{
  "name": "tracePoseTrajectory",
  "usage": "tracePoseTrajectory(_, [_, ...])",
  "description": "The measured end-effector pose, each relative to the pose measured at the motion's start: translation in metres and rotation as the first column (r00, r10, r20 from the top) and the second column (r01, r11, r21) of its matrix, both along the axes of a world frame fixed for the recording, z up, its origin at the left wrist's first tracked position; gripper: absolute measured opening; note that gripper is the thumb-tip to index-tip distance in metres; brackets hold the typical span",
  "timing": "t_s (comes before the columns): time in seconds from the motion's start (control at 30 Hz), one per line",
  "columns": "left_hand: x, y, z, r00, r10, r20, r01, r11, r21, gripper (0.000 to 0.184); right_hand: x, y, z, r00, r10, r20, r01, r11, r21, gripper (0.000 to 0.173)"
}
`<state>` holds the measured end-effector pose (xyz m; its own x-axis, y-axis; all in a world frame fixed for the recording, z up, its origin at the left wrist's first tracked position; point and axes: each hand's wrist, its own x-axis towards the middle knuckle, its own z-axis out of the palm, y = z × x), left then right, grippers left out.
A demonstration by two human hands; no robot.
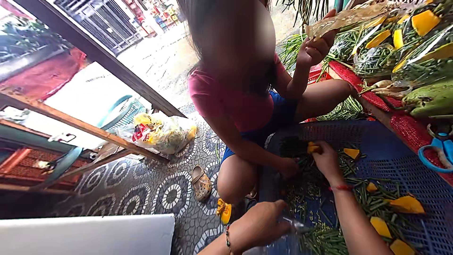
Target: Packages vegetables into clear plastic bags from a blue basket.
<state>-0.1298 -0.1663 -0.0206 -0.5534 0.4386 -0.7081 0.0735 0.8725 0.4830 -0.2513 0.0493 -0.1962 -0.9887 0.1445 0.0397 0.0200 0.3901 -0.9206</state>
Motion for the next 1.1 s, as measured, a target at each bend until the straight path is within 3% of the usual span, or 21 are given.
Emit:
tracePoseTrajectory(0.07, [-0.004, 0.003, -0.004, 0.988, 0.145, -0.050, -0.145, 0.989, -0.007, 0.045, 0.049, 0.002, 0.032, 0.952, -0.096, -0.291, -0.002, 0.948, -0.318, 0.020])
tracePoseTrajectory(0.13, [-0.007, 0.007, -0.007, 0.971, 0.229, -0.066, -0.231, 0.973, -0.024, 0.046, 0.098, -0.008, 0.072, 0.886, -0.068, -0.460, -0.222, 0.807, -0.548, 0.018])
tracePoseTrajectory(0.2, [-0.007, 0.013, -0.010, 0.959, 0.275, -0.073, -0.276, 0.961, -0.007, 0.046, 0.142, -0.028, 0.101, 0.838, 0.012, -0.545, -0.379, 0.731, -0.567, 0.017])
tracePoseTrajectory(0.27, [-0.006, 0.017, -0.015, 0.943, 0.324, -0.070, -0.320, 0.945, 0.067, 0.048, 0.172, -0.054, 0.106, 0.834, 0.027, -0.551, -0.397, 0.722, -0.566, 0.018])
tracePoseTrajectory(0.47, [-0.009, 0.019, -0.030, 0.836, 0.543, -0.079, -0.507, 0.819, 0.268, 0.052, 0.187, -0.095, 0.057, 0.826, -0.102, -0.554, -0.134, 0.920, -0.369, 0.009])
tracePoseTrajectory(0.6, [-0.009, 0.020, -0.030, 0.865, 0.478, -0.154, -0.447, 0.872, 0.199, 0.052, 0.174, -0.097, 0.040, 0.946, -0.049, -0.321, 0.000, 0.989, -0.150, 0.022])
tracePoseTrajectory(0.73, [-0.002, 0.031, -0.035, 0.907, 0.361, -0.215, -0.359, 0.932, 0.050, 0.055, 0.155, -0.097, 0.051, 0.995, 0.062, -0.080, -0.043, 0.974, 0.223, 0.027])
tracePoseTrajectory(0.77, [-0.002, 0.033, -0.037, 0.914, 0.331, -0.234, -0.339, 0.941, 0.009, 0.056, 0.153, -0.097, 0.060, 0.994, 0.096, 0.045, -0.105, 0.952, 0.287, 0.030])
tracePoseTrajectory(0.83, [-0.003, 0.037, -0.036, 0.929, 0.261, -0.264, -0.288, 0.956, -0.065, 0.056, 0.145, -0.094, 0.078, 0.922, 0.173, 0.347, -0.282, 0.913, 0.294, 0.038])
tracePoseTrajectory(0.87, [-0.004, 0.038, -0.035, 0.933, 0.227, -0.279, -0.263, 0.960, -0.097, 0.055, 0.142, -0.095, 0.081, 0.886, 0.210, 0.413, -0.333, 0.908, 0.254, 0.040])
tracePoseTrajectory(1.03, [-0.008, 0.041, -0.038, 0.958, 0.125, -0.258, -0.185, 0.957, -0.222, 0.049, 0.143, -0.092, 0.081, 0.766, 0.315, 0.561, -0.458, 0.879, 0.132, 0.045])
tracePoseTrajectory(1.1, [-0.008, 0.048, -0.040, 0.953, 0.093, -0.288, -0.157, 0.965, -0.209, 0.048, 0.149, -0.094, 0.067, 0.781, 0.339, 0.524, -0.468, 0.874, 0.133, 0.048])
